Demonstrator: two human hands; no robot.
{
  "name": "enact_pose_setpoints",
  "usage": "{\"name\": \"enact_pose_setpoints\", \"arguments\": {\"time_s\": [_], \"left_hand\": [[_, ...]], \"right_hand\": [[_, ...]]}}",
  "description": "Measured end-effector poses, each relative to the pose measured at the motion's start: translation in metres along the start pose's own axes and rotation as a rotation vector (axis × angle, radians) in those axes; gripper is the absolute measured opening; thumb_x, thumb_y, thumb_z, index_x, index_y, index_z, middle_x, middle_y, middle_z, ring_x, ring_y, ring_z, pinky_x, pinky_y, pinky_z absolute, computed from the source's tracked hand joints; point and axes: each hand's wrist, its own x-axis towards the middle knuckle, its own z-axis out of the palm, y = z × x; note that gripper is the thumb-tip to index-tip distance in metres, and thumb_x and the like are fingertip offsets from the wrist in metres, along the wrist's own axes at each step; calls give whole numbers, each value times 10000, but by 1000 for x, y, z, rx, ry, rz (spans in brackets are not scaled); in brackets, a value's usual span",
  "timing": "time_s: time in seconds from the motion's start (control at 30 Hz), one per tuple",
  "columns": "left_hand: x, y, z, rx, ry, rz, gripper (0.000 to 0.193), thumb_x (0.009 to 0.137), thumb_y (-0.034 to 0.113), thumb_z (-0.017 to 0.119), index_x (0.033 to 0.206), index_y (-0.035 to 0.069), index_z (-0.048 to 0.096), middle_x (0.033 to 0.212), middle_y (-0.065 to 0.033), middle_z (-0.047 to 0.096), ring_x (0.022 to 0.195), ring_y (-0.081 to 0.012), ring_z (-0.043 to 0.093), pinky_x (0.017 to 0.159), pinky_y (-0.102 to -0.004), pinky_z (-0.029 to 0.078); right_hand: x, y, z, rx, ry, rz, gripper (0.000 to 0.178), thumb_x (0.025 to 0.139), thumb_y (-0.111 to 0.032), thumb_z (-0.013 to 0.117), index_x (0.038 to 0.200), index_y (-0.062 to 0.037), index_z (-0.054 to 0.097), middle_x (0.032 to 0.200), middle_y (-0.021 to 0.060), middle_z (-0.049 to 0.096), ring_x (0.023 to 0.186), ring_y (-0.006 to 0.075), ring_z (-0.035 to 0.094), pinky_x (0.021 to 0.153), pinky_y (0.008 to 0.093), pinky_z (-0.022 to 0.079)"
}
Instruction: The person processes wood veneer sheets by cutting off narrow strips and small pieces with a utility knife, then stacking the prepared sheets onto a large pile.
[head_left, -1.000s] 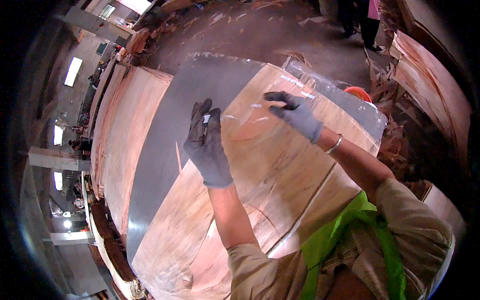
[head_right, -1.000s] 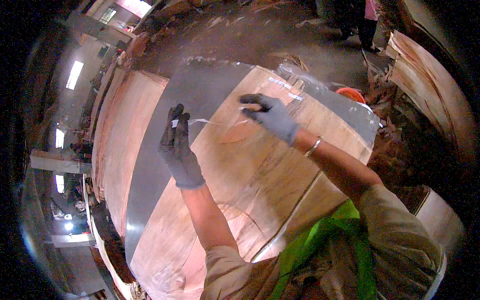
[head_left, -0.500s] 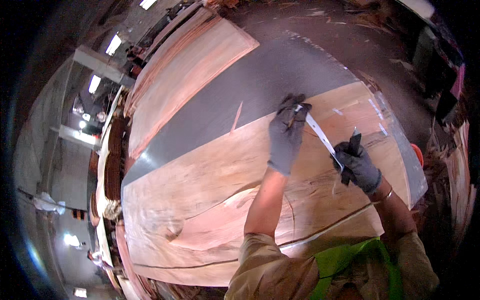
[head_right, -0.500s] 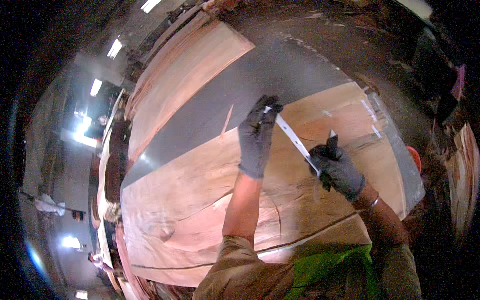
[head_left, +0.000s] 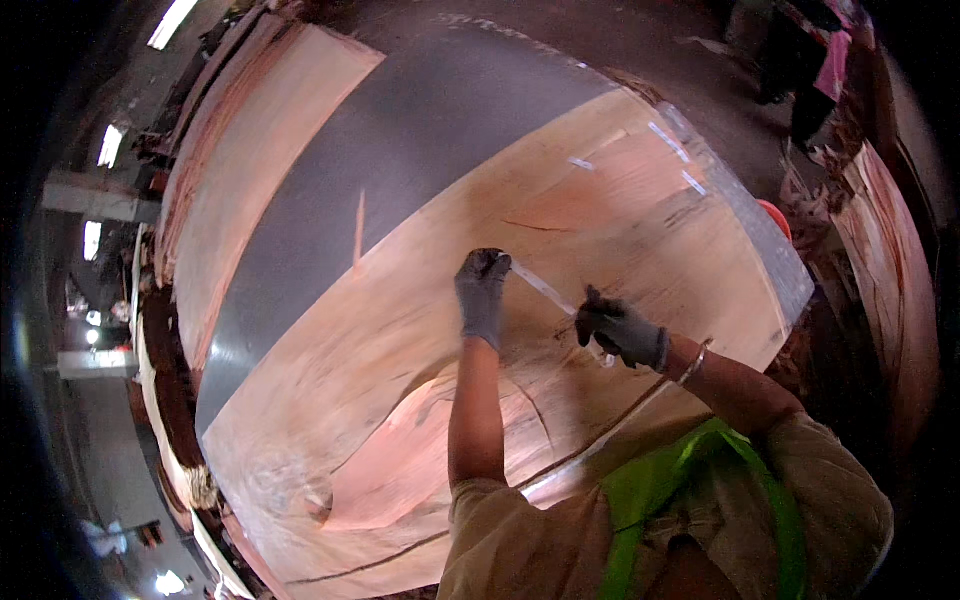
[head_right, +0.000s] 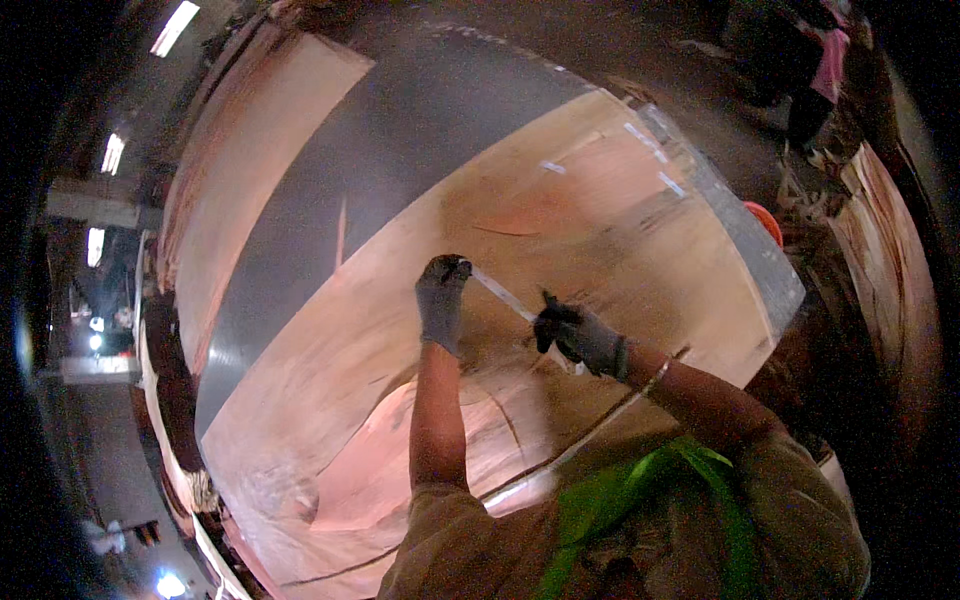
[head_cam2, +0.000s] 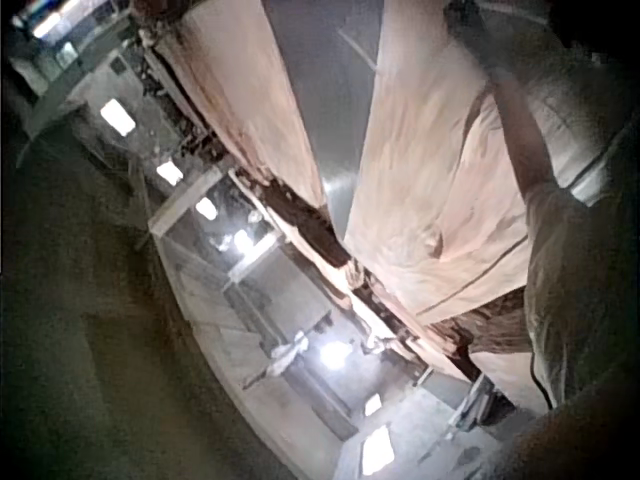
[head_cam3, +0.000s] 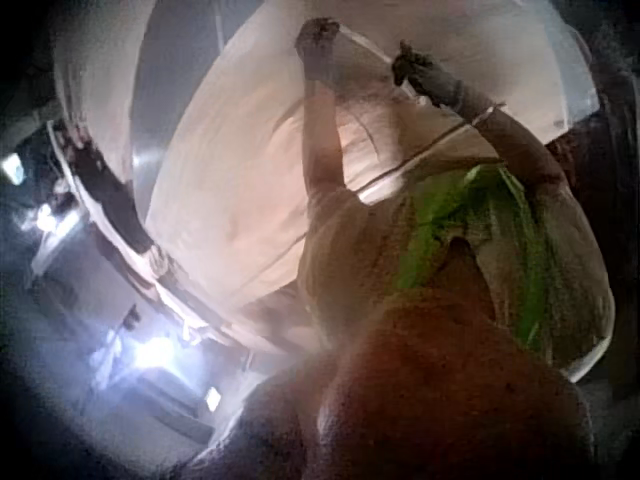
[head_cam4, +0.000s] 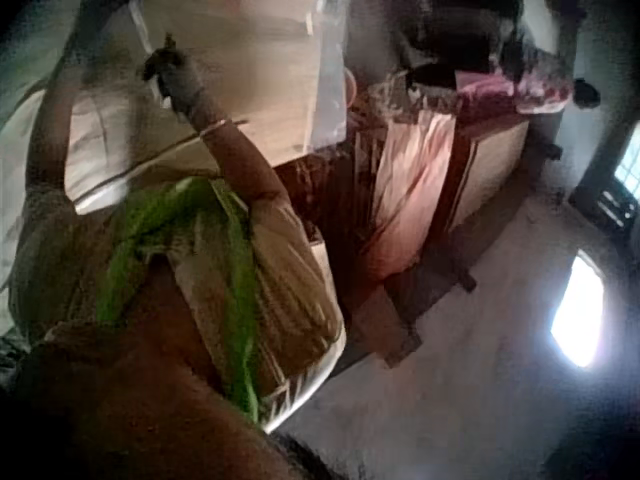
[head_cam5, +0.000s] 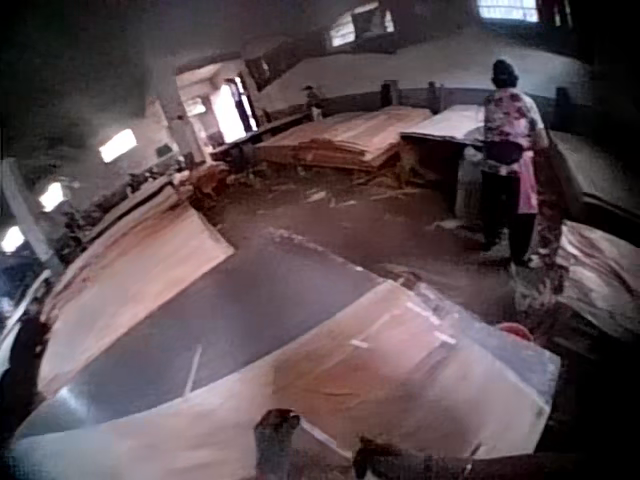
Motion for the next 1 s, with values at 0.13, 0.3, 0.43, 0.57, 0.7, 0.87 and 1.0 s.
{"name": "enact_pose_setpoints", "arguments": {"time_s": [0.13,0.3,0.43,0.57,0.7,0.87,1.0], "left_hand": [[39,-19,12,113,-9,74,119,828,107,611,851,-9,598,761,-52,612,720,-127,528,688,-271,443],[99,-35,28,503,6,282,120,798,144,620,833,31,644,815,-131,632,766,-265,583,703,-369,457],[130,-64,28,667,-28,388,150,750,223,630,795,86,672,855,-121,636,839,-300,573,749,-412,447],[136,-71,39,842,-56,437,166,742,268,619,788,122,683,898,-95,636,910,-276,557,794,-401,434],[134,-76,37,891,-11,437,177,752,200,598,893,126,674,979,-82,629,951,-282,547,812,-389,433],[118,-76,12,888,-165,669,357,772,88,533,1114,166,602,1145,-72,584,1020,-266,535,834,-384,436],[98,-71,8,1203,-389,913,435,798,83,497,1214,202,540,1278,-45,504,1072,-239,515,834,-419,443]], "right_hand": [[27,8,-3,-78,135,-63,208,890,-154,547,852,32,632,696,85,632,564,150,596,524,276,477],[65,7,-11,-17,275,24,194,852,-140,585,874,40,654,710,89,642,565,161,600,520,276,469],[88,7,-7,45,371,93,168,819,-172,628,826,-7,658,630,50,608,506,126,533,455,266,390],[102,27,-20,11,454,122,153,804,-174,648,803,-21,656,595,37,592,480,114,508,432,258,365],[108,34,-22,-21,453,113,139,797,-157,651,799,-19,656,596,36,591,480,117,505,439,256,371],[103,18,-20,-67,430,213,172,804,-189,639,813,-19,654,601,24,583,474,108,493,431,254,369],[108,26,-25,-96,421,249,195,812,-232,627,810,-38,652,604,13,576,474,96,484,416,240,357]]}}
